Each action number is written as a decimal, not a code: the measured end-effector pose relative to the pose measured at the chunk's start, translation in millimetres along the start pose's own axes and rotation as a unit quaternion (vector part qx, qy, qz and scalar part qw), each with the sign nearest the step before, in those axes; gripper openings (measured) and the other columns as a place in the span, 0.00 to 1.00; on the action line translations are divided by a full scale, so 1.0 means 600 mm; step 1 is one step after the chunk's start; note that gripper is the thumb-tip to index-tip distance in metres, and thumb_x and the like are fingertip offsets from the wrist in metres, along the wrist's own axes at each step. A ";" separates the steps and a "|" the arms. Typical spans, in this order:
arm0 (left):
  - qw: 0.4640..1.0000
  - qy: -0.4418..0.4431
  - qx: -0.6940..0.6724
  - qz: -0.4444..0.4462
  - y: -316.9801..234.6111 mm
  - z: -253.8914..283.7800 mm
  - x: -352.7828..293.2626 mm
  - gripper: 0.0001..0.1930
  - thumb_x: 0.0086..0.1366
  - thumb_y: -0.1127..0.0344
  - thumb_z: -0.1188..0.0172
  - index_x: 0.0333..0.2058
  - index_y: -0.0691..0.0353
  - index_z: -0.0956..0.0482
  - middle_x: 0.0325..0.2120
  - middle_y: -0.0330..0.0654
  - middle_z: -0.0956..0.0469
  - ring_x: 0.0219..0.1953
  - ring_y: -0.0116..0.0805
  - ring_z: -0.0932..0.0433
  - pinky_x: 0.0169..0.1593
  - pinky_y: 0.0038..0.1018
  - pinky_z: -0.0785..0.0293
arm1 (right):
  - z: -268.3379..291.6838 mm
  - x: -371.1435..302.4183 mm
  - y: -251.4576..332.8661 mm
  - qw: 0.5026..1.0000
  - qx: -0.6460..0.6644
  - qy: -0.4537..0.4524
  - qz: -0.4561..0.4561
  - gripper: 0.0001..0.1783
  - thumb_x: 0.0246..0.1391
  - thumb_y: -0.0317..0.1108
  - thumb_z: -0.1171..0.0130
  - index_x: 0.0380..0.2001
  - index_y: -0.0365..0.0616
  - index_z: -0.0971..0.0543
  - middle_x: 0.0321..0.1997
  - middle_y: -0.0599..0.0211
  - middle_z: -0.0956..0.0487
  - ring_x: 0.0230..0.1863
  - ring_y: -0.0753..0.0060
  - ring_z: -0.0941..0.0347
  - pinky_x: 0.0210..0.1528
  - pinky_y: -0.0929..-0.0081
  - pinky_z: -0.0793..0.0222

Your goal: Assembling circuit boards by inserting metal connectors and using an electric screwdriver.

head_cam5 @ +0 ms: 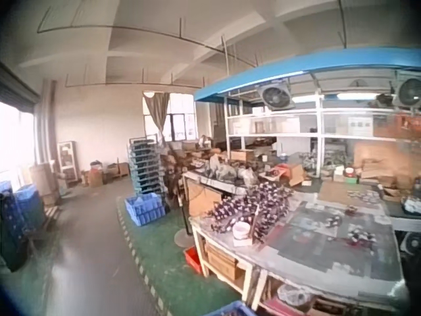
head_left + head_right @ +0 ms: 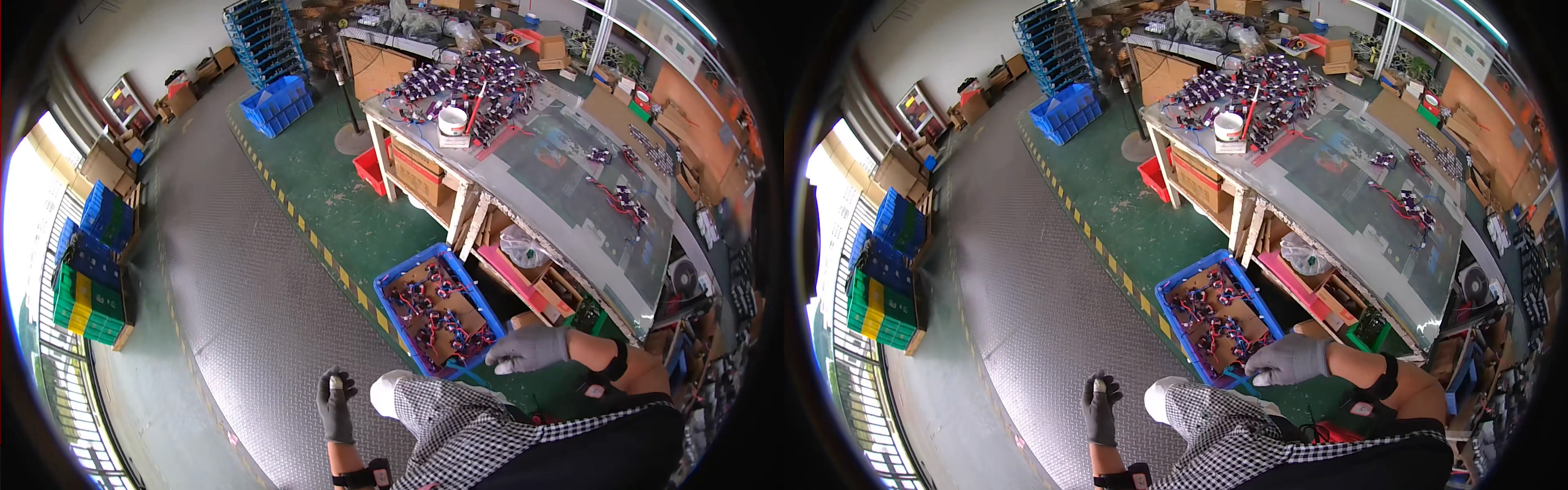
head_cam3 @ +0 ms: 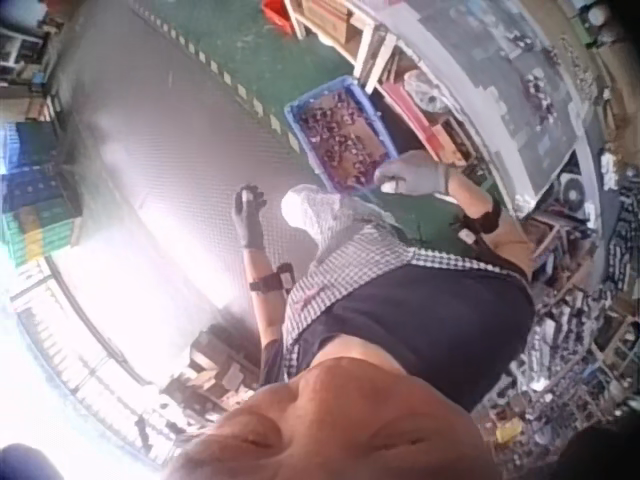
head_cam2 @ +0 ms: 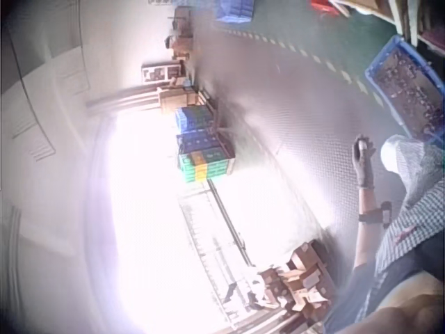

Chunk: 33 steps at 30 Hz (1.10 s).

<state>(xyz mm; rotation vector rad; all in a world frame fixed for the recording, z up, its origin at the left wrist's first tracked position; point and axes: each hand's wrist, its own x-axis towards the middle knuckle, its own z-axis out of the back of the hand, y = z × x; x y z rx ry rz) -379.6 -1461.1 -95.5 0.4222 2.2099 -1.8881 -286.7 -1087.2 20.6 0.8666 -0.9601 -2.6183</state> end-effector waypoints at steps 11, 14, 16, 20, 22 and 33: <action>0.990 0.083 0.111 0.035 -0.201 0.101 0.497 0.20 0.65 0.56 0.47 0.51 0.59 0.31 0.40 0.40 0.26 0.39 0.28 0.26 0.40 0.25 0.26 | 0.179 0.483 -0.059 0.992 0.090 -0.063 0.061 0.16 0.57 0.43 0.50 0.43 0.45 0.26 0.40 0.59 0.22 0.43 0.59 0.26 0.46 0.65 0.34; 0.987 0.088 0.133 0.004 -0.241 0.139 0.628 0.22 0.64 0.57 0.46 0.54 0.59 0.34 0.41 0.41 0.27 0.40 0.32 0.26 0.40 0.27 0.26 | 0.244 0.573 -0.130 0.971 0.092 -0.213 -0.050 0.17 0.57 0.43 0.50 0.46 0.45 0.27 0.37 0.62 0.22 0.39 0.63 0.25 0.43 0.66 0.31; 0.993 0.080 0.085 0.000 -0.259 0.152 0.706 0.23 0.63 0.58 0.43 0.54 0.59 0.34 0.41 0.41 0.27 0.39 0.30 0.27 0.40 0.26 0.27 | 0.287 0.591 -0.179 0.907 0.323 -0.227 -0.147 0.17 0.57 0.41 0.48 0.46 0.45 0.27 0.34 0.67 0.23 0.32 0.72 0.24 0.35 0.72 0.28; 0.994 0.091 -0.001 0.061 -0.261 0.179 0.849 0.22 0.62 0.61 0.44 0.53 0.59 0.34 0.41 0.42 0.27 0.40 0.34 0.27 0.41 0.31 0.28 | 0.366 0.609 -0.263 0.706 0.499 -0.406 -0.294 0.13 0.56 0.35 0.47 0.43 0.44 0.26 0.31 0.72 0.25 0.26 0.79 0.26 0.25 0.79 0.30; 0.989 0.103 -0.030 0.100 -0.252 0.181 0.942 0.21 0.62 0.62 0.44 0.53 0.59 0.34 0.40 0.42 0.27 0.41 0.36 0.27 0.42 0.33 0.28 | 0.391 0.623 -0.295 0.668 0.525 -0.455 -0.267 0.12 0.56 0.35 0.47 0.43 0.44 0.26 0.31 0.71 0.25 0.25 0.79 0.26 0.25 0.79 0.29; 0.947 0.300 -0.020 0.111 -0.399 -0.185 1.506 0.14 0.64 0.64 0.48 0.47 0.60 0.30 0.34 0.40 0.26 0.30 0.29 0.26 0.30 0.26 0.27 | 0.497 0.710 -0.421 0.328 0.541 -0.711 -0.308 0.24 0.54 0.37 0.47 0.53 0.41 0.34 0.35 0.61 0.24 0.24 0.67 0.25 0.24 0.69 0.27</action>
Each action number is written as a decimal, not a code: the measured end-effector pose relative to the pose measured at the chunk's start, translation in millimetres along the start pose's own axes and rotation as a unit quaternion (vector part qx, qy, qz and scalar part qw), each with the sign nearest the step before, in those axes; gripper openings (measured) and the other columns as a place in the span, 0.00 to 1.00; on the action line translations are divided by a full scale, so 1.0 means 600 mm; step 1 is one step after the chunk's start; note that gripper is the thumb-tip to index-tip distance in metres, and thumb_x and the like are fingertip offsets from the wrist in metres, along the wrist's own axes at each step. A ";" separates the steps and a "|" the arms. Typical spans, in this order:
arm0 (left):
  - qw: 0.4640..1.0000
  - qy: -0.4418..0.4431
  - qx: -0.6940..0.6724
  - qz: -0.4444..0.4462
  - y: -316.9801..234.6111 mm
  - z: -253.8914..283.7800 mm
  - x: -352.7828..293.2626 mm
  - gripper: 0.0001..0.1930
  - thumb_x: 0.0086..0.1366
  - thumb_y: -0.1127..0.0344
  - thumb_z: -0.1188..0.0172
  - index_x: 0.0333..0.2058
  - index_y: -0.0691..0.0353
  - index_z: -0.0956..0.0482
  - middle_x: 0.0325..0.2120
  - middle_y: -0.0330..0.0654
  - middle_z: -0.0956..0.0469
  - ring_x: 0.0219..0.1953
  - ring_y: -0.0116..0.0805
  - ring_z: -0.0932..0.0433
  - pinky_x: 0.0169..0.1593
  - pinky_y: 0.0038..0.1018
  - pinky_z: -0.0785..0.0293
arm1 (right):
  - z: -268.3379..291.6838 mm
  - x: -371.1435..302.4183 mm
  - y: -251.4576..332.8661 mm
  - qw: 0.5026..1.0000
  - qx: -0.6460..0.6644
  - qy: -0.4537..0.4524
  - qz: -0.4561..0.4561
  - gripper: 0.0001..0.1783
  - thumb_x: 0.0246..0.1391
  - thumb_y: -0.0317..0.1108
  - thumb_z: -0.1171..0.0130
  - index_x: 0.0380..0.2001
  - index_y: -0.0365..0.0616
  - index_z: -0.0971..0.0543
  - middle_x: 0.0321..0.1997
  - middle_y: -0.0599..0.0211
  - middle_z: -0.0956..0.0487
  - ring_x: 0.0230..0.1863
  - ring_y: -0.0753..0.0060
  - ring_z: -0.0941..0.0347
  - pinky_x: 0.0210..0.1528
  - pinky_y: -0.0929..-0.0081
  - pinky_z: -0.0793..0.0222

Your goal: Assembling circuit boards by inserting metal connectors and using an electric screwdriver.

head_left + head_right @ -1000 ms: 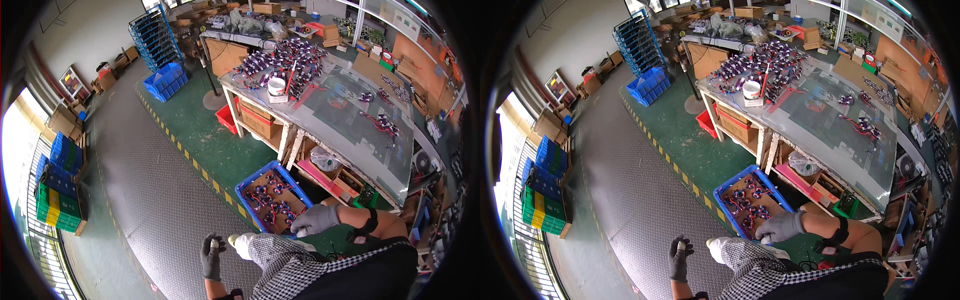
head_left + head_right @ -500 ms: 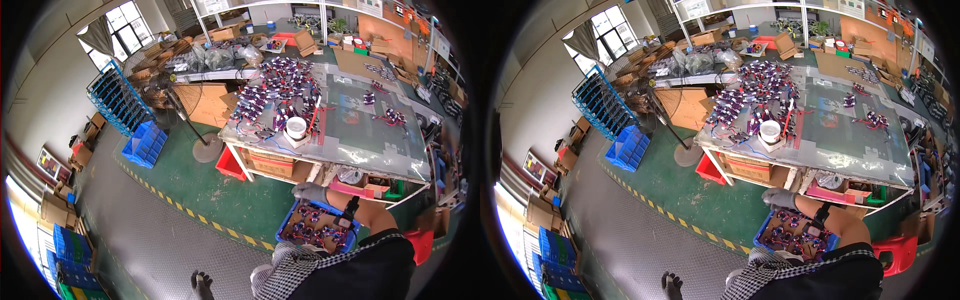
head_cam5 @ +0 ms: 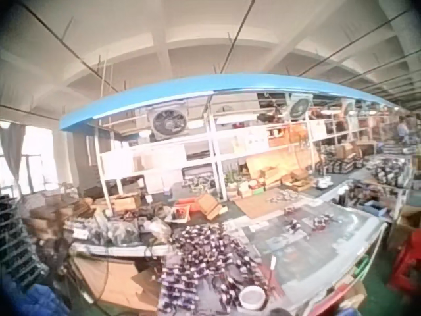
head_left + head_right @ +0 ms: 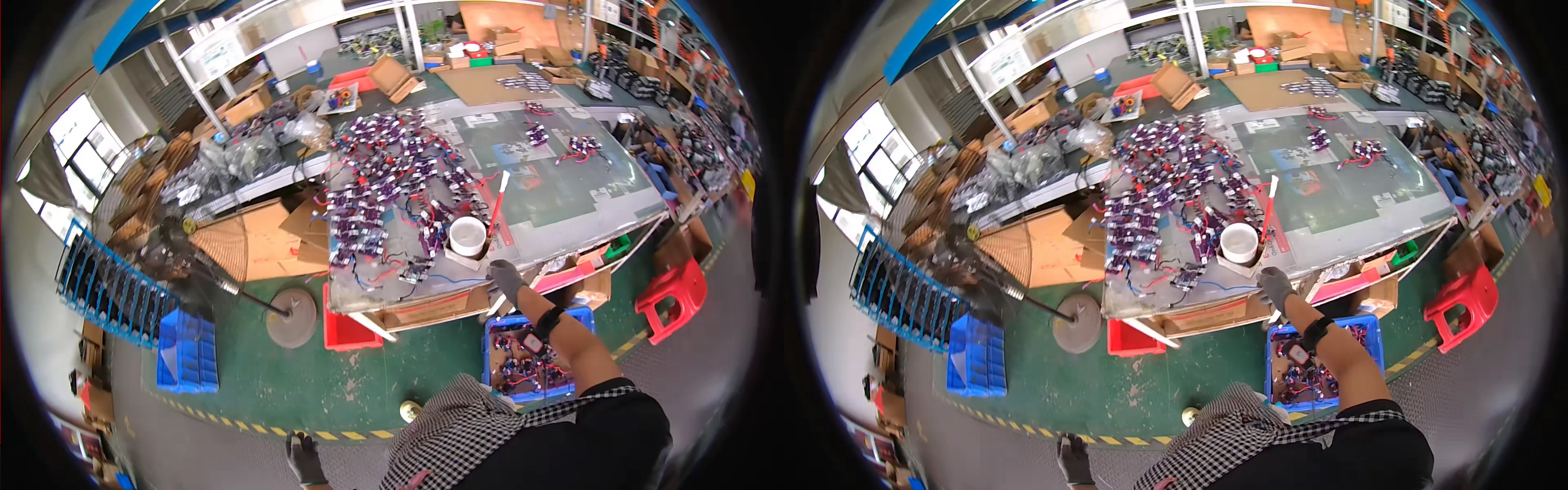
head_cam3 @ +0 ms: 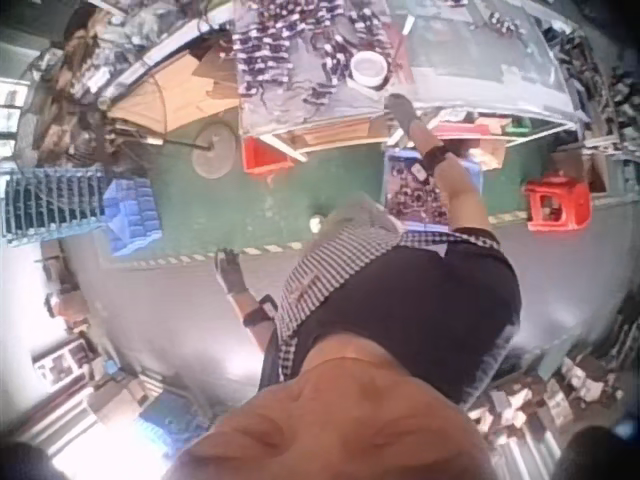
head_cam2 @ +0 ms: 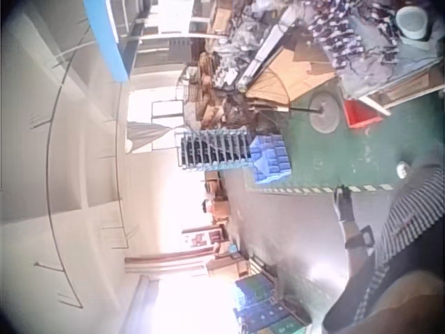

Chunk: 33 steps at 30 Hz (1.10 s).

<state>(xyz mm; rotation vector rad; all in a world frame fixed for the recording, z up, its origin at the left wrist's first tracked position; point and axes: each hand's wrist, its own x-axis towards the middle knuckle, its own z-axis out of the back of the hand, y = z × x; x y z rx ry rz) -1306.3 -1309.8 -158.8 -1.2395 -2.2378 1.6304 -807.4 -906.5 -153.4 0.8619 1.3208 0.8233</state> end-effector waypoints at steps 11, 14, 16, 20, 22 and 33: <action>0.940 0.273 0.184 0.093 0.043 -0.463 0.289 0.15 0.63 0.68 0.48 0.48 0.62 0.31 0.34 0.41 0.27 0.31 0.29 0.26 0.32 0.25 0.27 | -0.038 0.134 -0.025 0.977 -0.145 -0.157 0.009 0.18 0.50 0.37 0.56 0.39 0.37 0.25 0.26 0.51 0.22 0.24 0.58 0.24 0.29 0.64 0.28; 0.921 0.261 0.274 0.090 0.059 -0.510 0.333 0.16 0.63 0.68 0.48 0.49 0.62 0.31 0.35 0.41 0.27 0.33 0.30 0.25 0.34 0.26 0.26 | 0.001 0.108 -0.024 0.973 -0.166 -0.159 -0.006 0.18 0.49 0.31 0.57 0.41 0.36 0.25 0.24 0.55 0.22 0.24 0.64 0.24 0.28 0.67 0.29; 0.924 0.235 0.285 0.098 0.058 -0.522 0.371 0.15 0.63 0.69 0.49 0.49 0.62 0.31 0.35 0.41 0.27 0.33 0.30 0.25 0.34 0.26 0.26 | 0.037 0.076 -0.027 0.968 -0.169 -0.187 -0.009 0.18 0.49 0.30 0.58 0.41 0.36 0.25 0.24 0.55 0.23 0.21 0.65 0.25 0.25 0.68 0.29; 0.952 0.178 0.226 0.106 0.057 -0.527 0.437 0.12 0.64 0.69 0.49 0.45 0.62 0.30 0.32 0.40 0.27 0.29 0.27 0.27 0.31 0.24 0.26 | 0.136 0.033 -0.051 0.975 -0.027 -0.219 0.027 0.17 0.50 0.26 0.60 0.40 0.37 0.24 0.21 0.64 0.24 0.14 0.77 0.30 0.14 0.77 0.33; 0.970 0.136 0.165 0.117 0.051 -0.541 0.470 0.11 0.64 0.69 0.49 0.45 0.61 0.32 0.32 0.39 0.28 0.27 0.26 0.30 0.30 0.25 0.27 | 0.189 0.040 -0.064 0.962 -0.035 -0.270 0.018 0.16 0.49 0.24 0.60 0.38 0.35 0.24 0.22 0.64 0.24 0.11 0.76 0.32 0.10 0.77 0.35; 0.951 0.195 0.236 0.047 0.046 -0.731 0.662 0.17 0.66 0.54 0.50 0.46 0.60 0.31 0.33 0.36 0.27 0.30 0.23 0.29 0.31 0.19 0.30 | 0.189 0.088 -0.006 0.885 0.286 -0.361 -0.066 0.19 0.60 0.46 0.56 0.50 0.49 0.35 0.29 0.62 0.27 0.19 0.69 0.29 0.16 0.70 0.29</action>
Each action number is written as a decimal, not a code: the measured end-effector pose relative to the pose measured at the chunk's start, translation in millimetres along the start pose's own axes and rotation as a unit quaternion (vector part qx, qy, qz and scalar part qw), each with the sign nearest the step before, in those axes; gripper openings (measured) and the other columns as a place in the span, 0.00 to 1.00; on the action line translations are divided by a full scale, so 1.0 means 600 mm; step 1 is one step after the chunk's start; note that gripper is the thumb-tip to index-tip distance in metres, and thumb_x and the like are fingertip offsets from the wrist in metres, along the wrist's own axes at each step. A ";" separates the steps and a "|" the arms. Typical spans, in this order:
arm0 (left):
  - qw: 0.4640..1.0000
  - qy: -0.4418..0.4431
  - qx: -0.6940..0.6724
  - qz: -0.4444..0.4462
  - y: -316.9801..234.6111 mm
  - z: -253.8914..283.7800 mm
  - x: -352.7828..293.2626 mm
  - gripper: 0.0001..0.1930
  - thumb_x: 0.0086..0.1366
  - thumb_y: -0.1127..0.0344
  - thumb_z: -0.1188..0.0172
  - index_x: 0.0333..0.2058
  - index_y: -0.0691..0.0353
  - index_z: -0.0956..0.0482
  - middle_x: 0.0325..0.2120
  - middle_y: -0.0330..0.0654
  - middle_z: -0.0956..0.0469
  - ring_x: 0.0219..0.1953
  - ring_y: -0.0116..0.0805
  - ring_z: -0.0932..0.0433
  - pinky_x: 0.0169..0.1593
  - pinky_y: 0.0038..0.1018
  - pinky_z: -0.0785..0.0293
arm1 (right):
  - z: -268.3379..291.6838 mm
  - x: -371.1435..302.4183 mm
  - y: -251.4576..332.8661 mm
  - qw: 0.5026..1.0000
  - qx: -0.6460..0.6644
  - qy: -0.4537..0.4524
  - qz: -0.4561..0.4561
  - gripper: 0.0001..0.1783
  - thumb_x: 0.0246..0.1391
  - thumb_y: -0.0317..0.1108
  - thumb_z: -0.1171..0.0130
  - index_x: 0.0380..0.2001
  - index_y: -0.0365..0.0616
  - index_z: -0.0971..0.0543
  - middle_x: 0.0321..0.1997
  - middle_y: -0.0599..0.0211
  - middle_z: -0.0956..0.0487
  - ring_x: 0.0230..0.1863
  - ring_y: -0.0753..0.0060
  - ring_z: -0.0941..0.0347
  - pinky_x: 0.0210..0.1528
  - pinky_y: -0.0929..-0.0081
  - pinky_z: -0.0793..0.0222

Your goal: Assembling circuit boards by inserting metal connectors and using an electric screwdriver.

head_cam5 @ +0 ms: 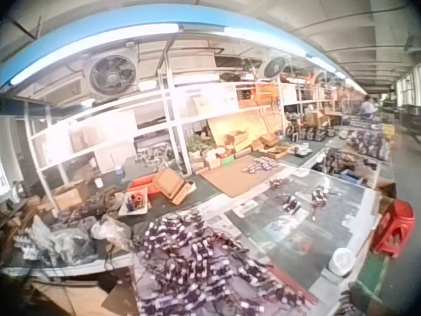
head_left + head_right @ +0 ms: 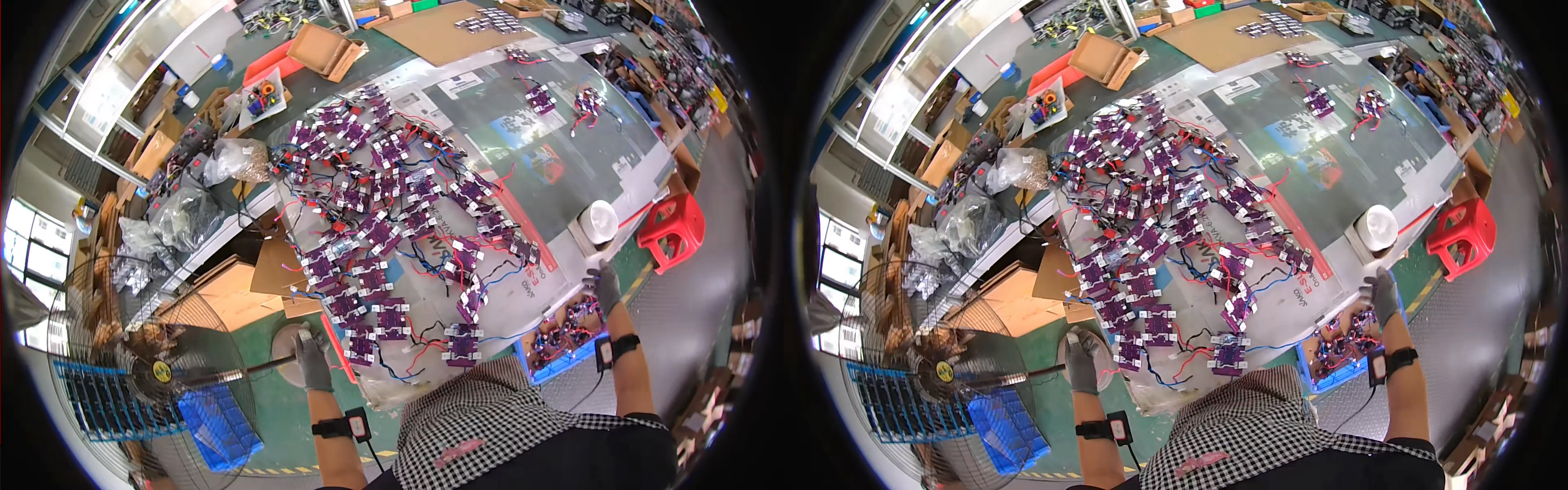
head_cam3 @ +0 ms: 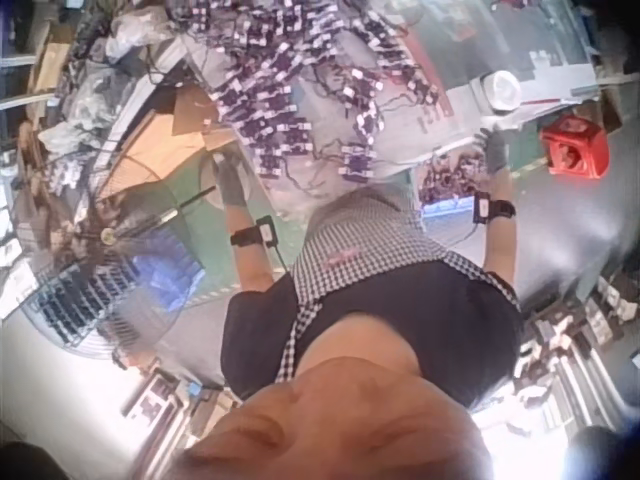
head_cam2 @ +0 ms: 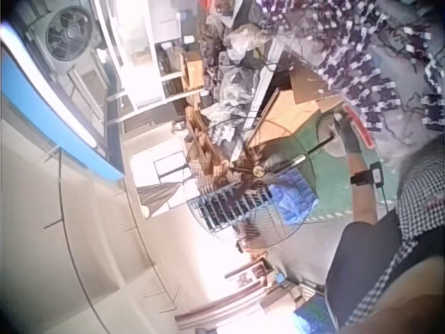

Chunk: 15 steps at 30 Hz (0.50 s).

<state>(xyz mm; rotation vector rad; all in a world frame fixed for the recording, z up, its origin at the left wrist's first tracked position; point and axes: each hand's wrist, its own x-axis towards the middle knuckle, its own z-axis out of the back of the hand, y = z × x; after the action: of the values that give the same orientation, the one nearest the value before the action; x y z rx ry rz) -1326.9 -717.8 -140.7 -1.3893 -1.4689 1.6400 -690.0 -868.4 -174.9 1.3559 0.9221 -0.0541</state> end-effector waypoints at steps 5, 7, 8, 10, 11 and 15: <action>0.994 0.076 -0.007 0.082 -0.015 -0.011 0.088 0.35 0.62 0.38 0.54 0.56 0.61 0.39 0.51 0.47 0.33 0.49 0.39 0.32 0.49 0.34 0.29 | -0.076 -0.239 -0.112 0.913 0.000 0.331 -0.239 0.29 0.50 0.31 0.46 0.55 0.35 0.39 0.34 0.52 0.23 0.30 0.58 0.22 0.32 0.63 0.22; 0.990 0.107 -0.006 0.092 -0.008 -0.017 0.124 0.33 0.63 0.38 0.56 0.56 0.58 0.39 0.48 0.45 0.31 0.46 0.36 0.30 0.45 0.31 0.28 | -0.115 -0.301 -0.156 0.863 -0.157 0.423 -0.230 0.30 0.53 0.22 0.53 0.59 0.30 0.46 0.53 0.40 0.32 0.50 0.46 0.28 0.50 0.52 0.29; 0.984 0.151 -0.030 0.094 0.000 -0.021 0.142 0.31 0.64 0.38 0.58 0.56 0.56 0.39 0.46 0.43 0.29 0.43 0.33 0.28 0.40 0.29 0.28 | -0.138 -0.318 -0.176 0.874 -0.080 0.400 -0.265 0.31 0.51 0.21 0.54 0.59 0.30 0.46 0.55 0.43 0.33 0.52 0.49 0.30 0.53 0.52 0.31; 0.976 0.174 -0.010 0.133 0.008 -0.017 0.179 0.29 0.66 0.41 0.59 0.56 0.56 0.40 0.47 0.43 0.29 0.44 0.33 0.28 0.41 0.30 0.27 | -0.178 -0.341 -0.205 0.880 -0.001 0.366 -0.303 0.31 0.50 0.20 0.54 0.59 0.30 0.46 0.56 0.46 0.34 0.55 0.52 0.32 0.55 0.51 0.33; 0.937 0.279 0.212 -0.005 0.014 -0.018 0.196 0.24 0.65 0.49 0.54 0.55 0.55 0.38 0.48 0.45 0.30 0.45 0.37 0.29 0.42 0.34 0.28 | -0.197 -0.348 -0.215 0.855 0.054 0.412 -0.309 0.33 0.48 0.19 0.55 0.60 0.32 0.46 0.58 0.49 0.35 0.57 0.53 0.34 0.58 0.51 0.36; 0.843 0.379 0.347 -0.160 0.054 -0.023 0.226 0.21 0.63 0.64 0.50 0.55 0.54 0.38 0.50 0.49 0.31 0.47 0.46 0.30 0.46 0.47 0.30 | -0.258 -0.379 -0.242 0.823 0.189 0.443 -0.302 0.39 0.44 0.16 0.55 0.62 0.42 0.49 0.62 0.54 0.39 0.61 0.52 0.39 0.61 0.51 0.41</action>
<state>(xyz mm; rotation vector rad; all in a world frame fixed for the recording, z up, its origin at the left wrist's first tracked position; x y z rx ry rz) -1351.4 -601.4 -214.8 -1.0767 -0.5084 1.0299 -999.7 -882.0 -147.3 1.3905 2.2194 -0.0984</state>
